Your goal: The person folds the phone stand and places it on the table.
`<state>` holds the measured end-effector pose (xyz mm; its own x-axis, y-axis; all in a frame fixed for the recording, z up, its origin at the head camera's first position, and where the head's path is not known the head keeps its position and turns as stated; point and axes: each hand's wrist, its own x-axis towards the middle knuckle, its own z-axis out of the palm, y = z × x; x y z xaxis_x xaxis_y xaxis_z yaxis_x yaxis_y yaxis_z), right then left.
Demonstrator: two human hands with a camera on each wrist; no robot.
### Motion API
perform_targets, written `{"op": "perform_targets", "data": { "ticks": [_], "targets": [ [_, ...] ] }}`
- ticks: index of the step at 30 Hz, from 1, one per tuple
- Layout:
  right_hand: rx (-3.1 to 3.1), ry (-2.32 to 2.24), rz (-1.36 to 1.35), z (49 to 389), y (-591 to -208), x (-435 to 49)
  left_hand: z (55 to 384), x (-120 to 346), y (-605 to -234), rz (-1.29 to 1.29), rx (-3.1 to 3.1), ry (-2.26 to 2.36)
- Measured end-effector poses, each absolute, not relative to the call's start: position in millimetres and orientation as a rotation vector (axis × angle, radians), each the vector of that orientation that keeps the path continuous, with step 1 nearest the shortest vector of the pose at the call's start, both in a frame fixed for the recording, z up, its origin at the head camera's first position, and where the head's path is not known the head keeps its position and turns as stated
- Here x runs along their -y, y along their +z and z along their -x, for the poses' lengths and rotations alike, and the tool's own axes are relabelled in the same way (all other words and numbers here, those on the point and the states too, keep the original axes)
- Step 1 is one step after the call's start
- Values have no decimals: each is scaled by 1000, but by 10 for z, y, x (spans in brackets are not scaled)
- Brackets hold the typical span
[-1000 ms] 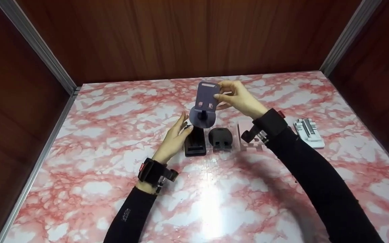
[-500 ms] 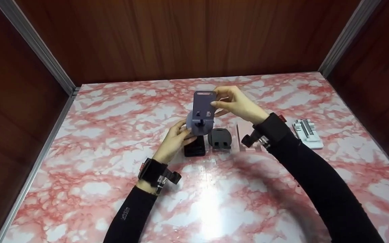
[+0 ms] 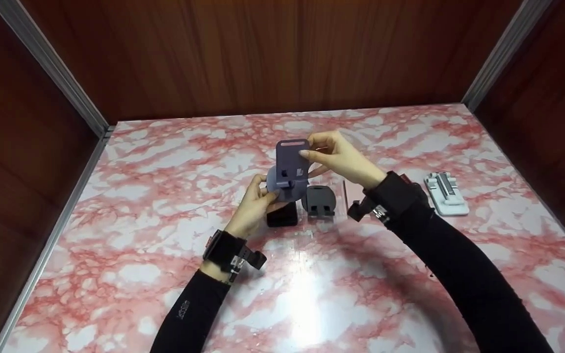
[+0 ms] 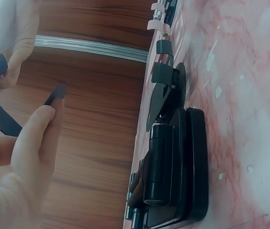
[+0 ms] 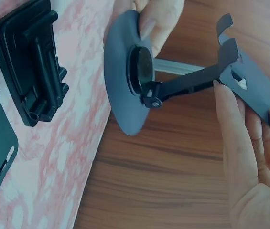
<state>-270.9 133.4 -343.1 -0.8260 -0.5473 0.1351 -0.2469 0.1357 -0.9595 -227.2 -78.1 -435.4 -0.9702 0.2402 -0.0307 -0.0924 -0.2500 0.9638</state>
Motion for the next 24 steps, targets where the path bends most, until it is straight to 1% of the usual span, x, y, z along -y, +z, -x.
{"op": "perform_targets", "data": {
  "ticks": [10, 24],
  "targets": [
    [-2116, -1801, 790, 2715, -3458, -1355, 2255, 758, -4341, -241, -1895, 2335],
    [-1939, -1817, 720, 2761, -3472, -1463, 2228, 710, -4357, -369, -2010, 2328]
  ]
}}
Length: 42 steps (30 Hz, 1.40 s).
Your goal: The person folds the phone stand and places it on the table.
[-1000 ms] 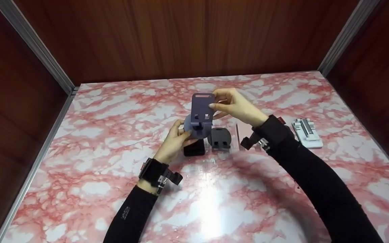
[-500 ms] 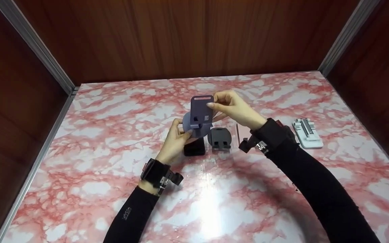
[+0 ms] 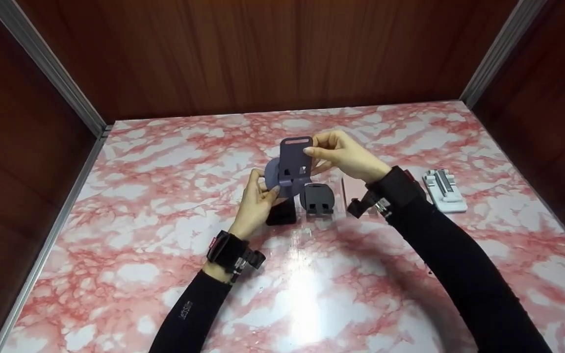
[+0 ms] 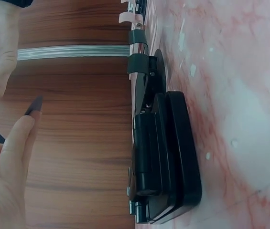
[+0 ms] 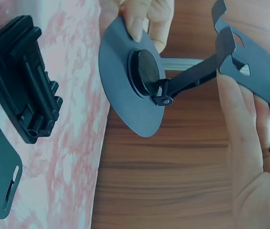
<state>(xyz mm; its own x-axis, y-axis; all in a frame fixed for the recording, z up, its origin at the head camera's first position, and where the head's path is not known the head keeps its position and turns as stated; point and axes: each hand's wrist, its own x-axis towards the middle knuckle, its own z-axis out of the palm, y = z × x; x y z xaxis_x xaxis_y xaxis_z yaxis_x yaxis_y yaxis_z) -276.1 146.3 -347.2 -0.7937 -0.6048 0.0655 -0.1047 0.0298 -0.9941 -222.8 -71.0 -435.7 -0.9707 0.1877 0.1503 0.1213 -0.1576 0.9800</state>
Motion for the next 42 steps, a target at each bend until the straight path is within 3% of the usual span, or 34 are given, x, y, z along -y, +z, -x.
{"op": "perform_targets", "data": {
  "ticks": [10, 26, 42],
  "targets": [
    [-1800, -1792, 675, 2792, -3476, -1475, 2240, 734, -4374, -411, -2201, 2281],
    [-1635, -1605, 541, 2833, -3487, -1474, 2231, 770, -4359, -773, -2628, 2099],
    [-1611, -1531, 438, 2856, -3514, -1439, 2209, 781, -4333, -896, -2843, 1991]
  ]
}}
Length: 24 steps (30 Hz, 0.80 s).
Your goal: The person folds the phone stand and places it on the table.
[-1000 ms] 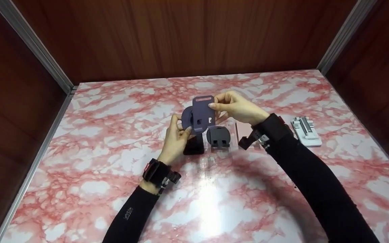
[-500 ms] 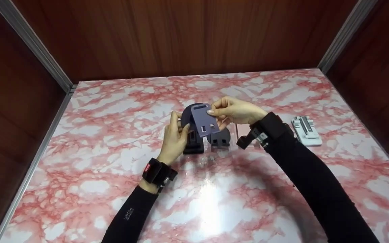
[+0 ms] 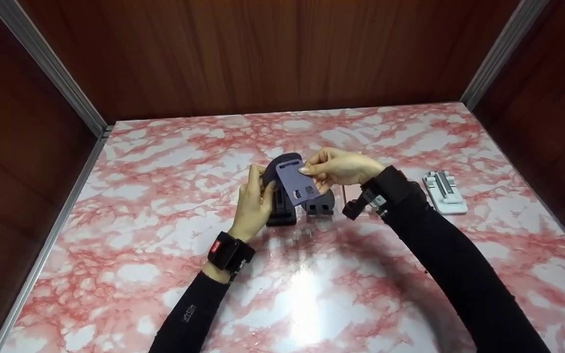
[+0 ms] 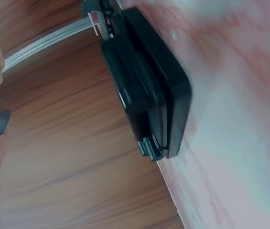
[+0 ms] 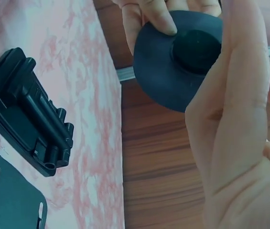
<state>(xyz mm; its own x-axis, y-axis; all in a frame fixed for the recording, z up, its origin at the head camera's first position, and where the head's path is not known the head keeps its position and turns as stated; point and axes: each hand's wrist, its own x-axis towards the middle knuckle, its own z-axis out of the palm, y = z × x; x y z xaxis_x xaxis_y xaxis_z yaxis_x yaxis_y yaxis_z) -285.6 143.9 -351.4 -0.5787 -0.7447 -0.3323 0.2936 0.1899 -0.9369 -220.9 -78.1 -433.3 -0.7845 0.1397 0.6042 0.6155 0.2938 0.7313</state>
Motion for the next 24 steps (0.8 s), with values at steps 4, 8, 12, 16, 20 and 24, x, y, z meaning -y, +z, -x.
{"op": "perform_targets", "data": {
  "ticks": [4, 8, 12, 16, 20, 24],
  "targets": [
    [-1719, -1570, 461, 2812, -3497, -1408, 2221, 778, -4327, 643, 2110, -1645],
    [-1944, -1601, 529, 2736, -3482, -1361, 2229, 779, -4319, 606, 2082, -1748],
    [-2186, -1593, 532, 2671, -3476, -1337, 2234, 776, -4299, 577, 2054, -1823],
    [-2200, -1542, 538, 2653, -3504, -1358, 2223, 767, -4266, 545, 2025, -1908],
    [-1953, -1609, 518, 2647, -3586, -1380, 2210, 758, -4277, 517, 2016, -1996],
    [-1760, -1750, 479, 2642, -3666, -1372, 2205, 745, -4304, 487, 2038, -2052]
  ]
}}
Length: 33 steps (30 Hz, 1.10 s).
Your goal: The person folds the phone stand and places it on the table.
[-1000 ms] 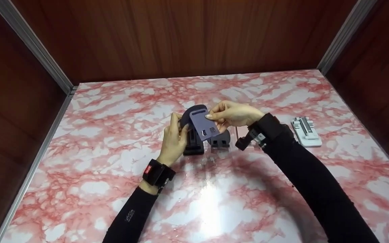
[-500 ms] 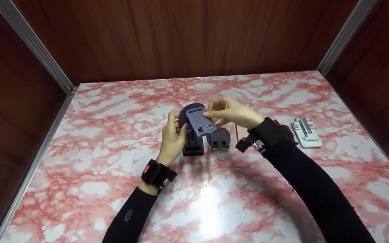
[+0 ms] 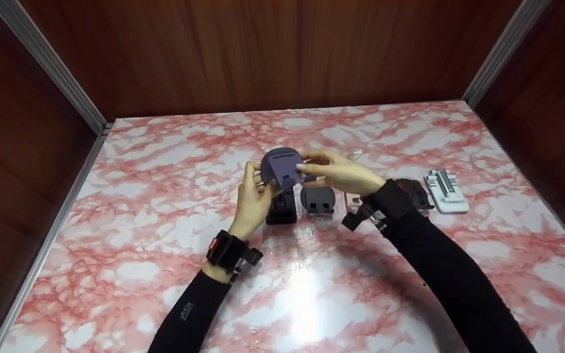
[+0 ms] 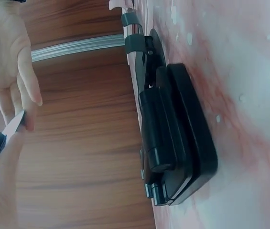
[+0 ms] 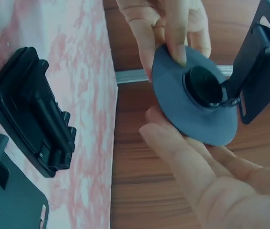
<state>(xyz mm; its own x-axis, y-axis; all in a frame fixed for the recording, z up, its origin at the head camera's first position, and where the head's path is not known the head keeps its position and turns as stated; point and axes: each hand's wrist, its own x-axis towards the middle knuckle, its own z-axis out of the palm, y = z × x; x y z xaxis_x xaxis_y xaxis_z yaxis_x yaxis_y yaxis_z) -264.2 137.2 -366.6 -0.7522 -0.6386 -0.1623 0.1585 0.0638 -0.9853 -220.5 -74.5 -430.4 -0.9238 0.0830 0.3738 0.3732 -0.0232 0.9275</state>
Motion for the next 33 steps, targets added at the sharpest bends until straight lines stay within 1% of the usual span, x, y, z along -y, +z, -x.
{"op": "perform_targets", "data": {
  "ticks": [5, 13, 25, 33],
  "targets": [
    [-1700, -1832, 437, 2640, -3704, -1358, 2209, 722, -4325, 454, 2076, -2150],
    [-1762, -1753, 420, 2627, -3735, -1345, 2174, 727, -4295, 401, 2136, -2213],
    [-1850, -1678, 451, 2611, -3772, -1366, 2182, 705, -4272, 331, 2041, -2473],
    [-1973, -1628, 441, 2591, -3770, -1364, 2174, 706, -4270, 338, 2083, -2484]
  ]
}}
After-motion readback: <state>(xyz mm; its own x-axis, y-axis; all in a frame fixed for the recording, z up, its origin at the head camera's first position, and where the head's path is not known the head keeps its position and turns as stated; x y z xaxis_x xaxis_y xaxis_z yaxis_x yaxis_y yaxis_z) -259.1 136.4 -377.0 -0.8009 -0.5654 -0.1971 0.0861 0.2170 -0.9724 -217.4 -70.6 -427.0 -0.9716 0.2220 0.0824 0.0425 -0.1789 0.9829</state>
